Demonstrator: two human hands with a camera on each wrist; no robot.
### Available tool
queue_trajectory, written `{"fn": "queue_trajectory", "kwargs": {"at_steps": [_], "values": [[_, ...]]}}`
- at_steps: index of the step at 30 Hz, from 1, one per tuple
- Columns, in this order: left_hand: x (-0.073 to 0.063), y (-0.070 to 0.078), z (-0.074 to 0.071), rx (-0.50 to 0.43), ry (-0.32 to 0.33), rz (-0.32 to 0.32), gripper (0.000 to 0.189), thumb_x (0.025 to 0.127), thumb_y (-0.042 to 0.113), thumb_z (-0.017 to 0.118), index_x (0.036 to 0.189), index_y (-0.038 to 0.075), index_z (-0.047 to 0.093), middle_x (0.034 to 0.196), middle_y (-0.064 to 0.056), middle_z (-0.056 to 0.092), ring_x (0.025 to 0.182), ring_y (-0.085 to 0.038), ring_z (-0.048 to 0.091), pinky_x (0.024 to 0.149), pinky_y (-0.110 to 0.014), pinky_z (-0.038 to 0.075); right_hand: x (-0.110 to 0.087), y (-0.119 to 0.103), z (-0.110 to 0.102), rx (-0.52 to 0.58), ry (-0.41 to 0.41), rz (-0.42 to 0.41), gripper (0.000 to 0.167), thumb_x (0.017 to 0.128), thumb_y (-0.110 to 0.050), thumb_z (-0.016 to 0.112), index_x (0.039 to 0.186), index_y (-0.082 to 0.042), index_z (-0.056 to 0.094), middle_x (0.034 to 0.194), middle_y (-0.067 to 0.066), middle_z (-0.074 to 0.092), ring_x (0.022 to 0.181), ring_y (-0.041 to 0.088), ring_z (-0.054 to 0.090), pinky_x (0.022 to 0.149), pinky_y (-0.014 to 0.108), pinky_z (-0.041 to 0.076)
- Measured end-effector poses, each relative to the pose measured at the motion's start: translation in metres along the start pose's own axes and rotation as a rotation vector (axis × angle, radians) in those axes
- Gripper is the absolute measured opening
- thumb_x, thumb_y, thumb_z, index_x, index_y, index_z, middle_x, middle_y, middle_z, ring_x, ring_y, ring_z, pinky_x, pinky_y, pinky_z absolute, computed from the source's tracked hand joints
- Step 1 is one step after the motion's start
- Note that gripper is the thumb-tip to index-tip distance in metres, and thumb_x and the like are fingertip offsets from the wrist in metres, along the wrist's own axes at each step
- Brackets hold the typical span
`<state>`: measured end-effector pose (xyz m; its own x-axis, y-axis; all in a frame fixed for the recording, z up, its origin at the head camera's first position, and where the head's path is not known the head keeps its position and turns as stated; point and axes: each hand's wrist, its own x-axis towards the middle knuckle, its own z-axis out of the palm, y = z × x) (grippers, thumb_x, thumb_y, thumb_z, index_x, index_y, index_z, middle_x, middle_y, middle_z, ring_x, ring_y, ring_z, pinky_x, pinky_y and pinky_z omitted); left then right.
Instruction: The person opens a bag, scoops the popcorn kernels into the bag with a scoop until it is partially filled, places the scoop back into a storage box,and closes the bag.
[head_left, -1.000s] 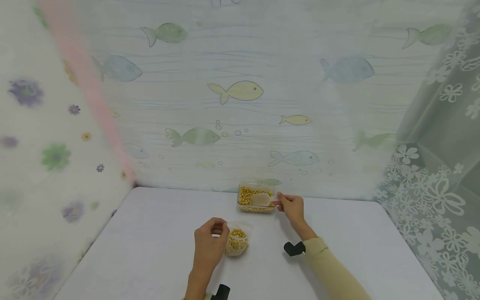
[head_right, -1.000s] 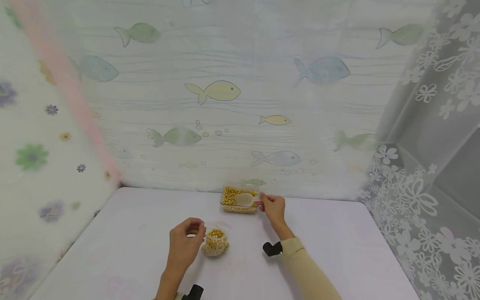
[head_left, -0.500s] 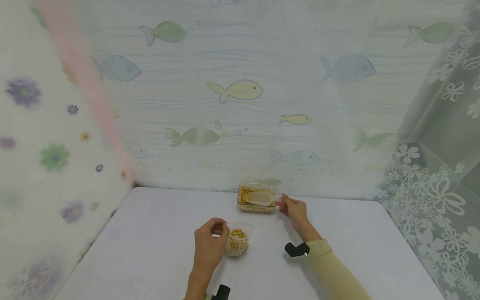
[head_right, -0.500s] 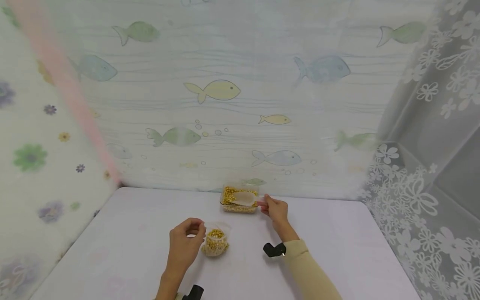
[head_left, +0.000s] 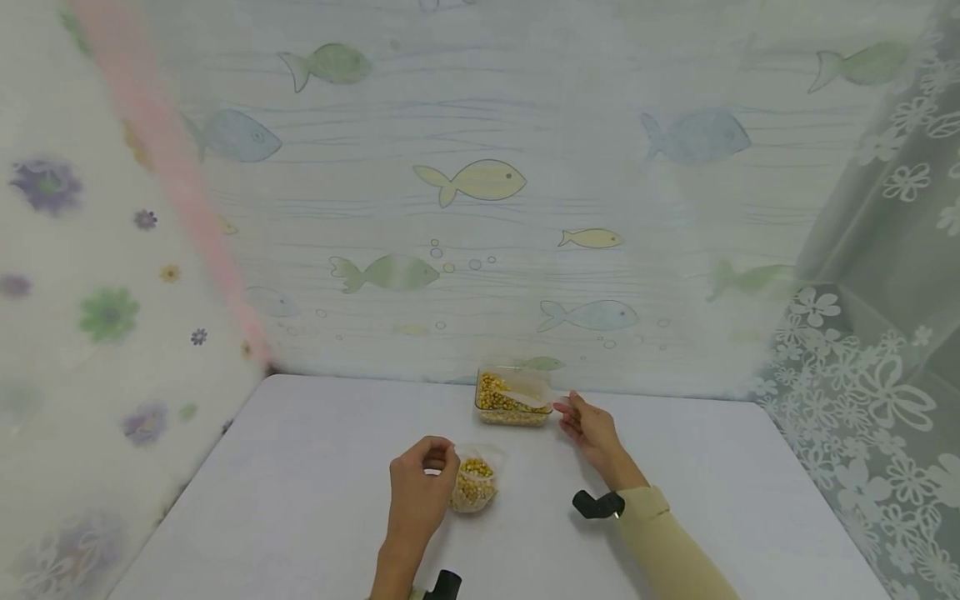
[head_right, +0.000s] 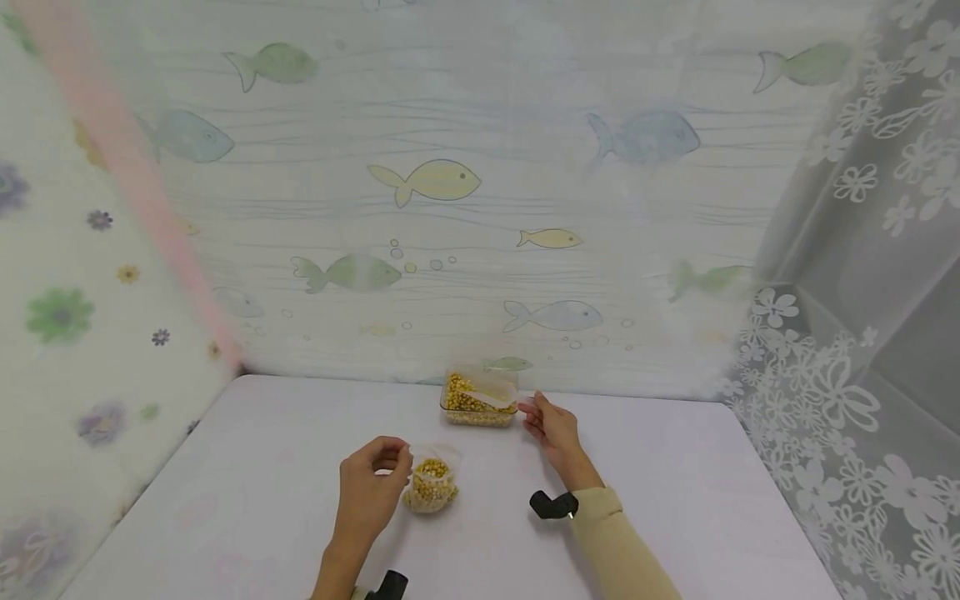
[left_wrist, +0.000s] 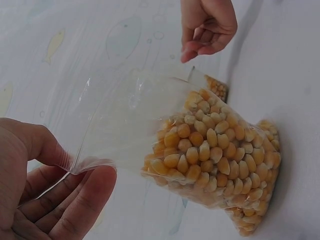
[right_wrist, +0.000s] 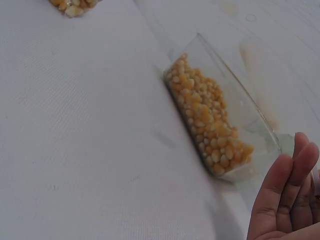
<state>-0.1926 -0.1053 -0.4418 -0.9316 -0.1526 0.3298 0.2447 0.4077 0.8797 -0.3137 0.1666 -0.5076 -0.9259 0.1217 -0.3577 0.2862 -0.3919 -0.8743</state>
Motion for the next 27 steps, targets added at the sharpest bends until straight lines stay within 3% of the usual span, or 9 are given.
{"fn": "queue_trajectory", "kwargs": {"at_steps": [12, 27], "values": [[-0.001, 0.0, 0.001, 0.006, -0.004, -0.007, 0.007, 0.089, -0.003, 0.067, 0.091, 0.001, 0.072, 0.078, 0.0, 0.069, 0.069, -0.01, 0.065, 0.059, -0.022, 0.056, -0.008, 0.0, -0.003, 0.009, -0.029, -0.005, 0.032, 0.108, -0.027, 0.05, 0.121, 0.001, 0.058, 0.081, -0.004, 0.074, 0.07, 0.003, 0.059, 0.073, 0.019, 0.056], [-0.001, -0.001, 0.002, 0.005, -0.011, -0.01, 0.006, 0.09, -0.002, 0.066, 0.092, 0.001, 0.072, 0.077, 0.0, 0.069, 0.07, -0.009, 0.065, 0.06, -0.022, 0.056, -0.032, -0.011, 0.0, -0.017, -0.068, -0.008, 0.033, 0.107, -0.028, 0.052, 0.118, 0.001, 0.059, 0.08, -0.004, 0.074, 0.068, 0.002, 0.059, 0.073, 0.018, 0.056]]}}
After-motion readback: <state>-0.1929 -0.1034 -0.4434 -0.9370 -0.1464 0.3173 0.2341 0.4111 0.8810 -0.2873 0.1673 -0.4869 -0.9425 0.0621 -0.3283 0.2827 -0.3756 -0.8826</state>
